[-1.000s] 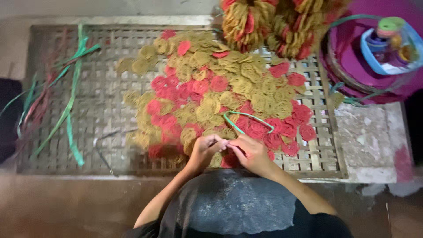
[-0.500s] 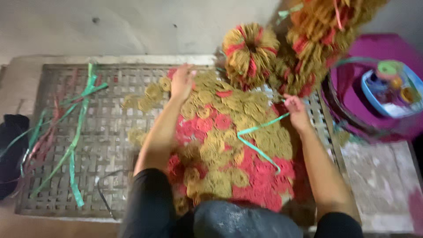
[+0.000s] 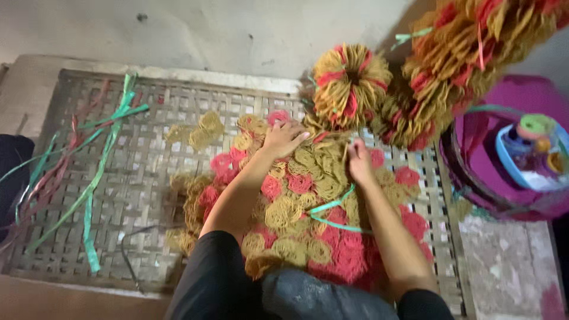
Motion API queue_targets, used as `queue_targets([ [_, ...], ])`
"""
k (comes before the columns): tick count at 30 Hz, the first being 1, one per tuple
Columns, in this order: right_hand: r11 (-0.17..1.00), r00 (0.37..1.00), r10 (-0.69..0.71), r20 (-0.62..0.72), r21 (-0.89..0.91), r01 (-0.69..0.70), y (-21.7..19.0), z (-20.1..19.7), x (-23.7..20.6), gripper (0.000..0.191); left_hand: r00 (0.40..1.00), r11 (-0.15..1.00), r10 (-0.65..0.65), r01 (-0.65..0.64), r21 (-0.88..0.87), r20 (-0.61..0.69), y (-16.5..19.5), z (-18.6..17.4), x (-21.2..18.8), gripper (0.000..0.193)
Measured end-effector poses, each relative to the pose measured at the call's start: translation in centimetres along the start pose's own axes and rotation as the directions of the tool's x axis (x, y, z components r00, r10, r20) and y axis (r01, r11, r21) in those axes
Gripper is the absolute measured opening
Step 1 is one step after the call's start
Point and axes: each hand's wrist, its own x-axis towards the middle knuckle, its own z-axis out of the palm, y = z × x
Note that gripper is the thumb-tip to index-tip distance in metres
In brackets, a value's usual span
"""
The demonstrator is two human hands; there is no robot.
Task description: The person threads small red and yellow circular woven items onto a green plastic strip, then gathers them into a bundle and secures the bundle with a tie. The process is repeated to create multiple bundles on a woven tray.
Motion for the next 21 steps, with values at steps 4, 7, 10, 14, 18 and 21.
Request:
queue_targets([
  [4, 0.991, 0.991, -0.082, 0.104, 0.113, 0.07, -0.2, 0.7, -3.5, 0.012, 0.995, 0.942, 0.095, -0.081, -0.327, 0.028, 0.0, 3.7, -4.3, 0.065],
  [7, 0.98, 0.985, -0.058, 0.162, 0.196, 0.025, 0.0, -0.3, -7.2, 0.013, 0.969, 0.854, 0.229, -0.243, -0.46, -0.088, 0.6, 5.1, -9.0, 0.065],
  [10, 0.993, 0.974, -0.122, 0.192, 0.031, 0.118, 0.0, -1.2, -11.6, 0.012, 0.937, 0.836, 0.292, -0.348, -0.425, -0.193, 2.0, 5.8, -14.1, 0.072],
  [14, 0.979, 0.947, -0.151, 0.283, -0.088, 0.182, -0.1, -1.5, -17.2, 0.01, 0.974, 0.862, 0.176, -0.224, -0.455, -0.144, 2.3, 5.9, -19.4, 0.089],
  [18, 0.943, 0.914, -0.27, 0.302, -0.11, 0.315, -0.2, -2.6, -21.5, 0.01, 0.974, 0.907, 0.076, -0.156, -0.392, -0.213, 0.2, 7.1, -23.6, 0.053],
  [21, 0.95, 0.948, -0.267, 0.173, -0.118, 0.289, 0.1, -4.2, -24.2, 0.007, 0.956, 0.776, -0.076, -0.121, -0.619, -0.282, -1.8, 7.9, -25.4, 0.03],
])
